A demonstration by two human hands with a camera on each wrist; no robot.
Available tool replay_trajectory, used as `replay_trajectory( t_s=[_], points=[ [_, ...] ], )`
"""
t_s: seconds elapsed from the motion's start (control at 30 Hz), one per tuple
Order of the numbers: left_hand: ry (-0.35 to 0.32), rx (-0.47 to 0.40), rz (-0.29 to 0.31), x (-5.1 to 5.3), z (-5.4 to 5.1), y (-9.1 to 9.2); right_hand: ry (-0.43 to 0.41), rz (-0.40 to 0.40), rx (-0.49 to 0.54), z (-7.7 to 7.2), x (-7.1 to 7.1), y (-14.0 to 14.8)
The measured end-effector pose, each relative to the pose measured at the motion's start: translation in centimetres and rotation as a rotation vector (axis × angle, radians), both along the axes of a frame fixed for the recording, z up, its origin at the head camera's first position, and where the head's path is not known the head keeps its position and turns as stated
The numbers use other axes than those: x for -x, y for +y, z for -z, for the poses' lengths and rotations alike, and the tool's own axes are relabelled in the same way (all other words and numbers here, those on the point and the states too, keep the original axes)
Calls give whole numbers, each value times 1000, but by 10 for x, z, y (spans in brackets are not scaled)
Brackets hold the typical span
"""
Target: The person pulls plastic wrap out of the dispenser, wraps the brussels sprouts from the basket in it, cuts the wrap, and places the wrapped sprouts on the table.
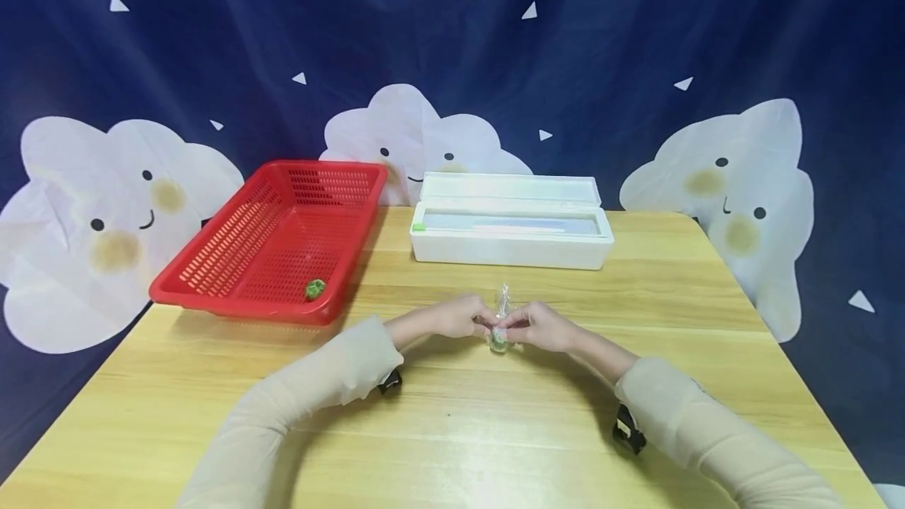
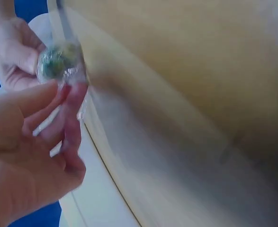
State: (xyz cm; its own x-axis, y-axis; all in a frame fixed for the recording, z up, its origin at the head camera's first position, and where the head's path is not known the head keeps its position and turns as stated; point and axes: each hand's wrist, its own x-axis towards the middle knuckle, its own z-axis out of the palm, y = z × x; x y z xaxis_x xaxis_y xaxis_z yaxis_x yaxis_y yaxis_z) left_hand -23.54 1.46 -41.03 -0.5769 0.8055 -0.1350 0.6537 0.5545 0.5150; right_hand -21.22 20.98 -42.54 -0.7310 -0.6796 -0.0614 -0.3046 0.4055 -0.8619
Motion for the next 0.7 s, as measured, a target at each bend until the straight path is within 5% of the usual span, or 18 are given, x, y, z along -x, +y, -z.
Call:
replay_trajectory(
  t_s=[0.23, 0.47, 0.7],
  points=[
    [57, -80, -175, -8, -1, 0, -11, 55, -27, 3, 2, 1],
    [169, -43, -146, -9, 0, 2, 187, 213, -81, 5, 4, -6],
    [241, 24, -131, -8, 7, 6, 160, 249, -134, 6, 11, -9]
  ],
)
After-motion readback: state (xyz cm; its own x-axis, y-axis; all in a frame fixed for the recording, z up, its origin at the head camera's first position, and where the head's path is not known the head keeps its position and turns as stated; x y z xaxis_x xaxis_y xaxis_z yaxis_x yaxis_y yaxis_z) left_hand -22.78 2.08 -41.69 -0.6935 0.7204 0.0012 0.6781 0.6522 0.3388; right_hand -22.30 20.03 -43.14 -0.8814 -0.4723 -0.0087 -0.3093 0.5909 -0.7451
